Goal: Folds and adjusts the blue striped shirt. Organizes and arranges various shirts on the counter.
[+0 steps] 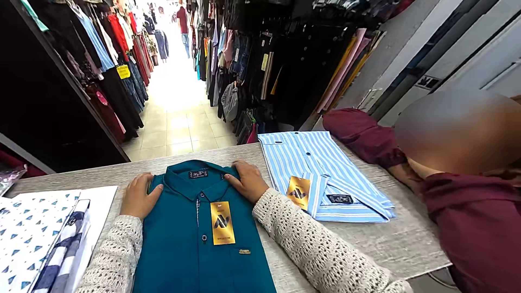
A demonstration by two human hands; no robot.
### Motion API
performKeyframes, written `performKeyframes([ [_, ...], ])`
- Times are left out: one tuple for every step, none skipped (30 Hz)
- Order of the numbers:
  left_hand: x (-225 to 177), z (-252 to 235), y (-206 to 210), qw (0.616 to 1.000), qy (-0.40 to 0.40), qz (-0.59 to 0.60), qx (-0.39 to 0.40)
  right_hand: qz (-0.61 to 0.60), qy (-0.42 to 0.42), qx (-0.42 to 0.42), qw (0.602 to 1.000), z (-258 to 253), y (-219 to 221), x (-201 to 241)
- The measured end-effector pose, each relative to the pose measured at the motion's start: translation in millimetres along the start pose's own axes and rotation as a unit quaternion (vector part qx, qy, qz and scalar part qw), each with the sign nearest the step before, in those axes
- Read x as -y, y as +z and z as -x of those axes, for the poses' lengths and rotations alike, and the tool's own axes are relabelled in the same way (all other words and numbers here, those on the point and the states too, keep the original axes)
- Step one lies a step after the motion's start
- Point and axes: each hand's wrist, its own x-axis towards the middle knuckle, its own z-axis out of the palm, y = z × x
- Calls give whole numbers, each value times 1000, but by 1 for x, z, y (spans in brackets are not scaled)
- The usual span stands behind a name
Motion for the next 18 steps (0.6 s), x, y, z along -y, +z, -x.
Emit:
performKeyframes([
  [-2, -1, 2, 999, 7, 36, -7, -31, -26, -8, 999, -2, 1, -1],
  [-6, 0, 3, 998, -2, 64, -11, -64, -39, -11, 997, -2, 1, -1],
  [-11, 2, 2, 995, -21, 92, -21, -98, -40, -10, 994, -2, 0, -1],
  [-16, 4, 0, 991, -43, 123, -34, -135, -37, -10, 990, -1, -1, -1],
  [-19, 6, -1, 986, -61, 148, -43, -175, -30, -3, 984, 0, -3, -1],
  [-18, 7, -2, 983, -70, 163, -50, -213, -22, 10, 977, 3, -5, 1],
  [-17, 8, -3, 982, -70, 164, -55, -241, -17, 21, 970, 5, -7, 4],
  [-16, 9, -3, 984, -59, 158, -58, -248, -21, 15, 969, 6, -8, 5],
  [-19, 10, -4, 986, -49, 147, -62, -231, -27, -9, 973, 8, -8, 5],
  [-23, 12, -6, 987, -41, 137, -67, -190, -34, -37, 980, 10, -9, 5],
  [-27, 14, -8, 989, -39, 126, -73, -134, -43, -68, 988, 11, -11, 4],
  [-28, 15, -10, 989, -39, 116, -81, -66, -45, -102, 992, 11, -13, 4],
  [-24, 14, -12, 989, -39, 108, -93, 1, -36, -139, 990, 10, -15, 3],
  [-20, 14, -13, 988, -42, 106, -106, 55, -5, -159, 986, 9, -19, 1],
  [-16, 15, -14, 986, -46, 108, -116, 89, 50, -162, 981, 9, -23, -3],
  [-13, 16, -15, 985, -51, 112, -124, 100, 121, -148, 976, 9, -27, -8],
  [-12, 16, -17, 984, -54, 115, -128, 101, 194, -119, 969, 10, -32, -14],
  [-13, 17, -18, 983, -56, 119, -129, 95, 251, -92, 959, 10, -37, -19],
])
